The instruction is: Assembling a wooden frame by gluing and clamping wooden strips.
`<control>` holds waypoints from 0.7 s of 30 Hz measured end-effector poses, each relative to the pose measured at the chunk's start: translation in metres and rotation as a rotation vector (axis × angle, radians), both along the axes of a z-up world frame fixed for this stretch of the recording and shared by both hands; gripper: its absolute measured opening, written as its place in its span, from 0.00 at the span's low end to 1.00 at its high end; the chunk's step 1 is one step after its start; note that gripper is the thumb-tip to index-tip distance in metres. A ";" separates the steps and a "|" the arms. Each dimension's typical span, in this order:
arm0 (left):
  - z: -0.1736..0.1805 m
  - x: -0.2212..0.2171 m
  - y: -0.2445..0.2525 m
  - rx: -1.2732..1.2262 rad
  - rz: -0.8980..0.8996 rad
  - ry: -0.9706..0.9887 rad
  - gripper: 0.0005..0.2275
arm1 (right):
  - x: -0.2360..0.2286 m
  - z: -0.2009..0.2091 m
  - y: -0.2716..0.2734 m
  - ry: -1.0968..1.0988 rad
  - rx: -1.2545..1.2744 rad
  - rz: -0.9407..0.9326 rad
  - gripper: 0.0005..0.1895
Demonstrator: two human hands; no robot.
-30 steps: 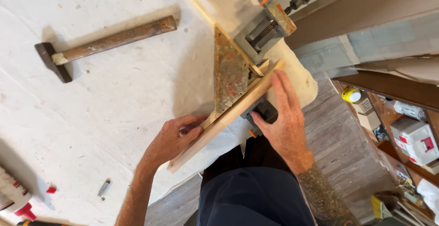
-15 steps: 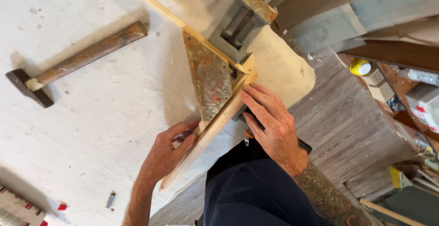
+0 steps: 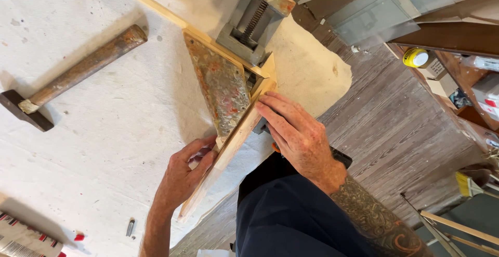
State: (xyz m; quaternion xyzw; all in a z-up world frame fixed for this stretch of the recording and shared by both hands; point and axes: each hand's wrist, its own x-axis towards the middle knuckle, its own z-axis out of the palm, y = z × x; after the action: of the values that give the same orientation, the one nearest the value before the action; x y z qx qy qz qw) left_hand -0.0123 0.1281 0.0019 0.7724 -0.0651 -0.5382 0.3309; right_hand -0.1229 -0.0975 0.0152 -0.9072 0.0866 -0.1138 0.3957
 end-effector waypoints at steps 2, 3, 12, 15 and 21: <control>-0.003 -0.001 0.003 -0.028 -0.003 -0.019 0.14 | 0.000 0.001 -0.001 0.038 0.007 0.030 0.15; -0.003 -0.002 0.004 -0.028 0.002 -0.019 0.14 | -0.001 -0.001 -0.002 0.039 0.007 0.035 0.15; -0.001 -0.004 0.002 -0.076 0.041 -0.049 0.14 | -0.004 -0.008 -0.003 0.136 -0.043 0.103 0.23; -0.002 -0.004 0.003 -0.121 0.028 -0.066 0.15 | -0.003 -0.011 -0.003 0.173 0.005 0.085 0.25; 0.000 -0.005 0.003 -0.125 0.025 -0.069 0.15 | -0.002 -0.011 -0.001 0.147 -0.054 0.083 0.24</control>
State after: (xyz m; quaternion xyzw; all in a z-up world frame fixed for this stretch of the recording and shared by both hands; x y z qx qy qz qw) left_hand -0.0173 0.1307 0.0019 0.7692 -0.1003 -0.5020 0.3825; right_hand -0.1250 -0.0987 0.0044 -0.9262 0.0746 -0.0325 0.3681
